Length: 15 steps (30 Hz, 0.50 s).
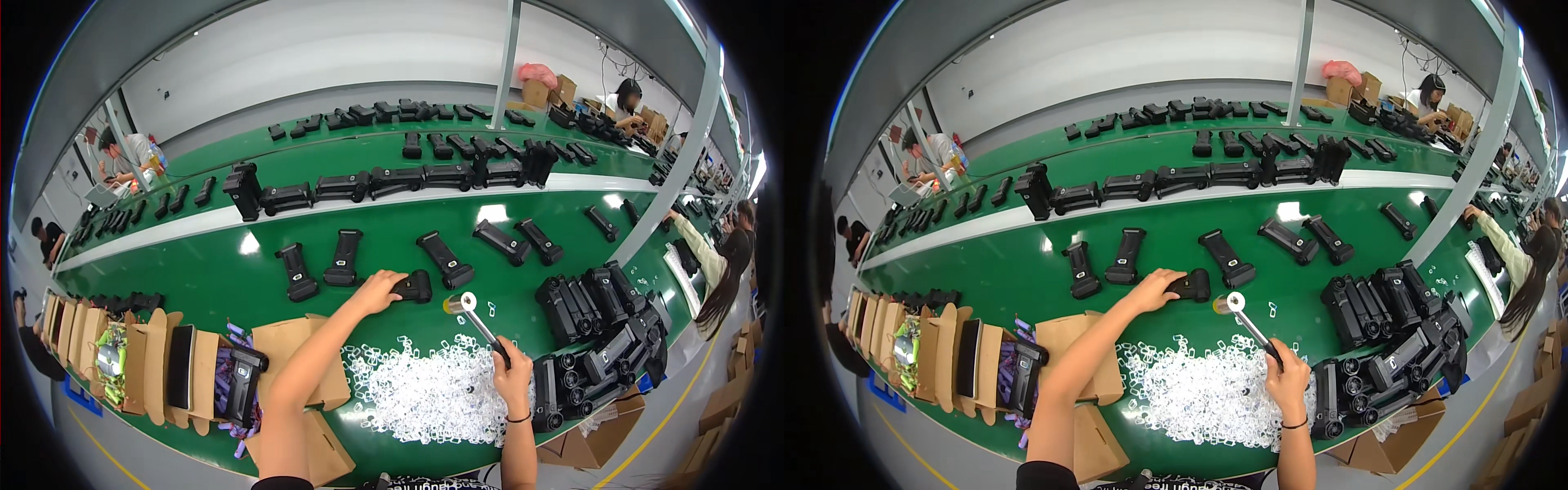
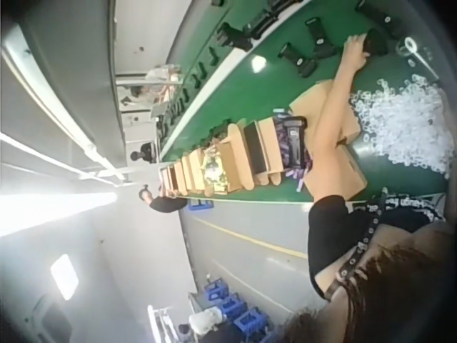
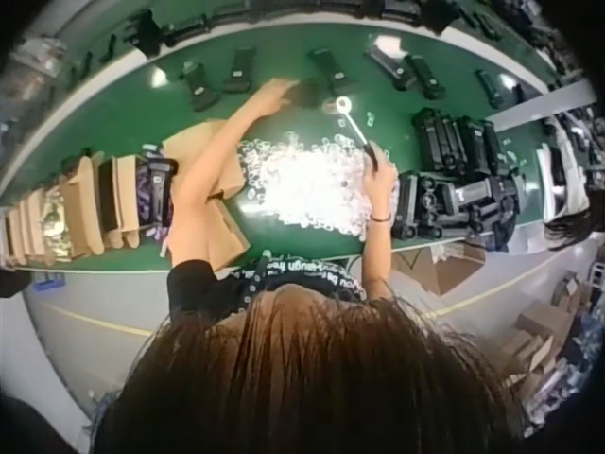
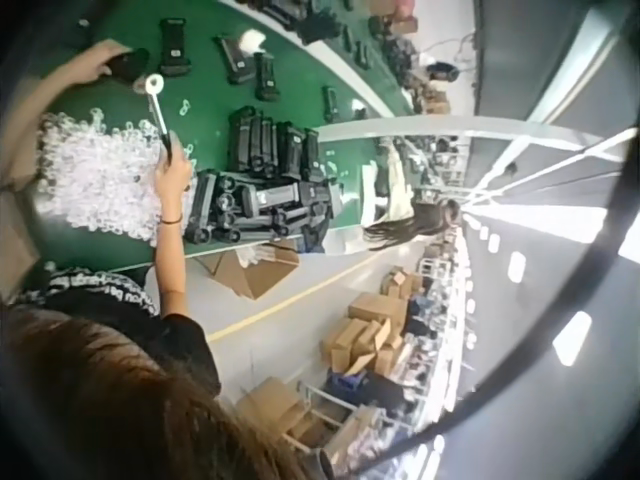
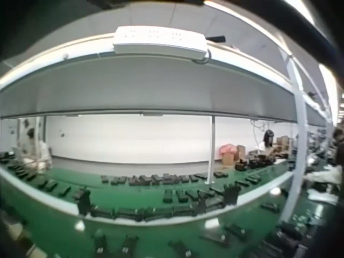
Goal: Assemble small white washers onto black plastic frames using a hammer at a factory assembly line station.
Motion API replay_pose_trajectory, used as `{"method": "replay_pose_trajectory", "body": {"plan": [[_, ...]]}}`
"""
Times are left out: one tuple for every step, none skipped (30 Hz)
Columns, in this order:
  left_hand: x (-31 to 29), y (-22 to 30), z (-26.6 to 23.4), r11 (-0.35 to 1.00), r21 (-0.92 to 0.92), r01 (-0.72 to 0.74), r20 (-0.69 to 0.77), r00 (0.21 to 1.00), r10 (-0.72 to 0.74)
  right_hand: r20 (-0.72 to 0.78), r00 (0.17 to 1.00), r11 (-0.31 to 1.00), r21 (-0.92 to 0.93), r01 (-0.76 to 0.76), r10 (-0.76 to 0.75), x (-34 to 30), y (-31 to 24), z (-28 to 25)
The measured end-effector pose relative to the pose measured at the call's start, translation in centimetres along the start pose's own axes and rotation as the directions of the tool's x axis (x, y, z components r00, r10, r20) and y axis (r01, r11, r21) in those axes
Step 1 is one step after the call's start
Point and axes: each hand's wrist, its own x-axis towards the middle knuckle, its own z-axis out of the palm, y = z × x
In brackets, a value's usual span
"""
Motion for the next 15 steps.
{"method": "replay_pose_trajectory", "body": {"plan": [[0.4,-0.8,-0.6,0.998,-0.041,0.049,0.017,0.999,-0.048,-0.003,1.000,1.000,0.004,-0.018,0.019,0.0,0.1,-0.1],[0.1,-2.0,-1.6,0.999,-0.002,-0.035,-0.119,0.992,0.035,-0.005,1.000,1.000,0.011,-0.014,0.014,0.0,0.0,-0.2],[0.1,-3.3,-2.8,1.000,-0.011,-0.017,-0.139,0.990,0.015,-0.018,1.000,1.000,0.010,-0.020,0.020,0.1,0.2,-0.3],[-0.3,-3.7,-4.6,0.992,0.121,0.036,-0.168,0.986,-0.015,-0.031,0.999,1.000,0.002,-0.026,0.027,0.0,0.6,-0.4],[-1.2,-4.8,-6.6,0.958,0.282,0.056,-0.204,0.979,0.003,-0.042,0.999,1.000,-0.002,-0.030,0.030,-0.2,0.5,-0.7],[-2.5,-6.7,-8.3,0.888,0.453,0.078,-0.184,0.983,0.007,-0.039,0.997,0.998,0.006,-0.063,0.063,-0.2,0.3,-0.9],[-3.5,-8.1,-9.4,0.779,0.619,0.101,-0.114,0.993,-0.038,-0.050,0.996,0.997,-0.003,-0.076,0.076,-0.3,0.3,-1.0],[-5.2,-10.3,-10.0,0.707,0.699,0.113,-0.008,0.989,-0.149,-0.049,0.996,0.997,0.011,-0.075,0.076,-0.3,0.1,-1.0],[-7.8,-13.7,-10.2,0.718,0.683,0.136,0.072,0.965,-0.251,-0.043,0.997,0.997,0.033,-0.066,0.068,-0.2,-0.2,-1.0],[-8.7,-14.9,-9.9,0.734,0.646,0.212,0.031,0.953,-0.303,-0.055,0.996,0.997,0.023,-0.076,0.077,-0.1,0.0,-1.0],[-9.1,-16.5,-10.7,0.699,0.710,0.079,0.159,0.950,-0.269,-0.071,0.997,0.999,0.023,-0.036,0.037,0.0,0.3,-0.8],[-9.9,-18.0,-11.1,0.621,0.784,-0.021,0.181,0.964,-0.196,-0.083,0.997,1.000,0.025,0.001,0.001,0.0,0.3,-0.5],[-9.8,-18.2,-11.2,0.650,0.758,-0.048,0.211,0.961,-0.176,-0.089,0.996,1.000,0.006,-0.024,0.025,-0.3,0.4,-0.6],[-10.1,-18.8,-11.7,0.604,0.791,-0.093,0.243,0.955,-0.170,-0.077,0.997,0.999,0.019,-0.031,0.032,-0.1,0.4,-0.6],[-10.4,-19.2,-12.2,0.554,0.821,-0.137,0.274,0.946,-0.171,-0.063,0.997,0.999,0.037,-0.038,0.041,0.0,0.2,-0.5]]}}
